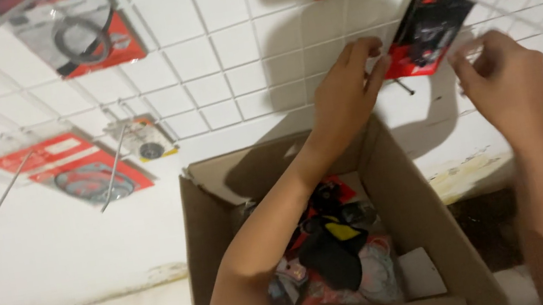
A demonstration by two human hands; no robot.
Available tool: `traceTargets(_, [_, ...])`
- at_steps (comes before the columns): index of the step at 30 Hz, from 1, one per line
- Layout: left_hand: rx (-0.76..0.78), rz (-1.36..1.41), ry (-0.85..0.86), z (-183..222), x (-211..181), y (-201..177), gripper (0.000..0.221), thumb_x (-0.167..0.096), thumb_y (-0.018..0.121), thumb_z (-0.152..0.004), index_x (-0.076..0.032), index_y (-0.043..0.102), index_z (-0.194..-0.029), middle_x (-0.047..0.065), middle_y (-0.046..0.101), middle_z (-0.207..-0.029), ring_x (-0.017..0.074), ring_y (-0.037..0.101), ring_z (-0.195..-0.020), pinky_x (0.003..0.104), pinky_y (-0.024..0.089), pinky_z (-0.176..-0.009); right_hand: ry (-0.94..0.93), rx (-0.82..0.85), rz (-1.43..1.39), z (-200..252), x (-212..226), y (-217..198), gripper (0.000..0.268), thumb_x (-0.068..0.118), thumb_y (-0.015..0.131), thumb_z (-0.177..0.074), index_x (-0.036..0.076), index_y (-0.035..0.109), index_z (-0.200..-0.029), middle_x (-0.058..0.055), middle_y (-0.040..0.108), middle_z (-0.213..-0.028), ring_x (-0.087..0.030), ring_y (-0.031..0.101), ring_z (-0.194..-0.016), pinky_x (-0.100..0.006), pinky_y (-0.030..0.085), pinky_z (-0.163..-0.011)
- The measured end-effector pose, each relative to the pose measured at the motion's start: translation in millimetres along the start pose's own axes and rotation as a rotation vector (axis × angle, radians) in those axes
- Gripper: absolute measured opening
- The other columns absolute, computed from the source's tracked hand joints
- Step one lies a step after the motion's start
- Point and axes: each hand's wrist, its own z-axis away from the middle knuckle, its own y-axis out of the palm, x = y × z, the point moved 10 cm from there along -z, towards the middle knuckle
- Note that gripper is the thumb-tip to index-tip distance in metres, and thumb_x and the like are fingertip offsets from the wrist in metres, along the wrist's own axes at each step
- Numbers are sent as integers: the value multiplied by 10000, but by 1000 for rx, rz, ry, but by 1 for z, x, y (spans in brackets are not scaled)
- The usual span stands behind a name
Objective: Organizing and cleaning packaged automotive parts from a box onto a wire grid display wall.
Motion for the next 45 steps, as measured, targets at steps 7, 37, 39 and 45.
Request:
traceTargets(7, [-83, 234, -146, 56, 24, -58, 236, -147, 603, -991, -24, 591, -1192, 104, 706, -1093, 212, 694, -834, 310, 577, -728, 58, 800, 286, 42, 98, 48, 266, 417, 676, -933, 201, 783, -1044, -30, 777, -707, -185, 626, -522, -307, 409, -558])
traceTargets(37, [697, -500, -1188, 325, 404, -69, 311, -162, 608, -941, 46, 748, -1124, 276, 748, -1000, 421, 733, -960, 556, 610, -761, -503, 1704, 293, 316, 71, 405, 582, 242, 815, -721, 14, 709, -1246, -202, 758, -1065, -402, 732, -1031, -478, 631, -816])
traceTargets(39, [684, -481, -1222, 340, 433, -62, 306, -121, 607, -930, 61, 734, -1140, 283, 742, -1036, 437, 723, -1009, 574, 607, -787, -372, 1687, 184, 289, 76, 385, 654, 133, 767, -715, 10, 657, -1348, -230, 749, -1103, -425, 723, -1049, -479, 623, -837])
traceTargets(45, [685, -363, -1223, 340, 386, -53, 376, -85, 515, -974, 67, 657, -1287, 294, 702, -1211, 433, 675, -1167, 564, 585, -934, -184, 1271, 105, 215, 100, 344, 848, 303, 589, -764, 52, 433, -1559, -187, 764, -879, -340, 745, -759, -418, 578, -633])
